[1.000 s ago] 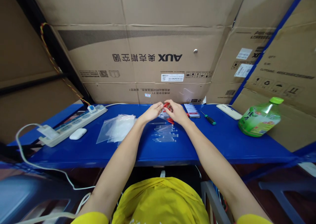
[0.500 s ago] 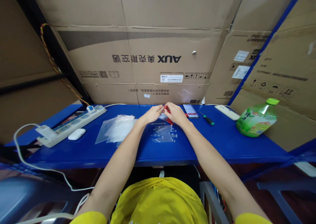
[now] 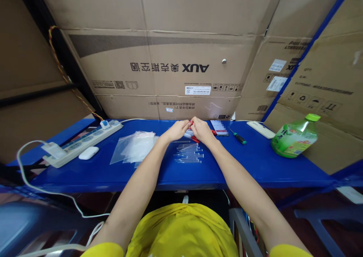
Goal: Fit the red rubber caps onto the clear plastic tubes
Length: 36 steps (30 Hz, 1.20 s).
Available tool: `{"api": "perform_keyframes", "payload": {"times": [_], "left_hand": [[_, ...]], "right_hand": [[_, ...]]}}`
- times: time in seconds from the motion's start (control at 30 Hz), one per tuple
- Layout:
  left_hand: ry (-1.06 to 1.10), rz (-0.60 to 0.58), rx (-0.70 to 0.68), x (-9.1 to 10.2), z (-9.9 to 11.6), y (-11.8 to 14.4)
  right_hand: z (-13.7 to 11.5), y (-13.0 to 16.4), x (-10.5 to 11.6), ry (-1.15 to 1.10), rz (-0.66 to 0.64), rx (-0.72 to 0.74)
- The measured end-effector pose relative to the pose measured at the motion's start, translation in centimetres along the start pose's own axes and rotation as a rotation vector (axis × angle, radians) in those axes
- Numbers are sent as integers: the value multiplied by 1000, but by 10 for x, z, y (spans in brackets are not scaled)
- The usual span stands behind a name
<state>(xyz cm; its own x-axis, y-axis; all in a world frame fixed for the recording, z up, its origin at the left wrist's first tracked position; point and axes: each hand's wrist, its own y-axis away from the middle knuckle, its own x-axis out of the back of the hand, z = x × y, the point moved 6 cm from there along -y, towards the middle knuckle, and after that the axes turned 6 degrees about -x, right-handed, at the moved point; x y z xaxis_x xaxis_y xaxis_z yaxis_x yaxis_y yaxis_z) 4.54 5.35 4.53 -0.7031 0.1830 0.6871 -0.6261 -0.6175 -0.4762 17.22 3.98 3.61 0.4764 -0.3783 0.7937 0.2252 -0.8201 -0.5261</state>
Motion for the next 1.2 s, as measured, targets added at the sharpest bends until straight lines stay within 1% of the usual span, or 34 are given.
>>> {"api": "perform_keyframes", "payload": {"times": [0.1,0.2,0.33,0.4,0.47,0.53,0.6,0.77,0.9,1.03,1.2], "left_hand": [[14,26,9,3,0,1],[59,37,52,3,-7,2],[227,58,120,0,-17,3],[341,68,203,-1,-20,4],[446,62,318,-1,-22,6],[508,46,419,-2,-20,9],[533,36,468,-1,-15,11],[578,39,493,-1,-6,11],[589,43,501,-3,-3,10],[607,38,480,-5,-2,9],[578,23,426,-6,-6,8]], "right_hand": [[-1,2,6,-61,24,25],[-6,6,10,-86,30,92],[-9,9,13,-29,23,104],[-12,9,14,-16,26,113],[-15,9,15,-18,42,137],[-17,10,16,-13,64,155],[-17,10,15,10,78,156],[-18,8,8,64,66,125],[-18,6,3,130,39,59],[-18,6,4,184,13,14],[-18,5,3,212,-57,-21]]}}
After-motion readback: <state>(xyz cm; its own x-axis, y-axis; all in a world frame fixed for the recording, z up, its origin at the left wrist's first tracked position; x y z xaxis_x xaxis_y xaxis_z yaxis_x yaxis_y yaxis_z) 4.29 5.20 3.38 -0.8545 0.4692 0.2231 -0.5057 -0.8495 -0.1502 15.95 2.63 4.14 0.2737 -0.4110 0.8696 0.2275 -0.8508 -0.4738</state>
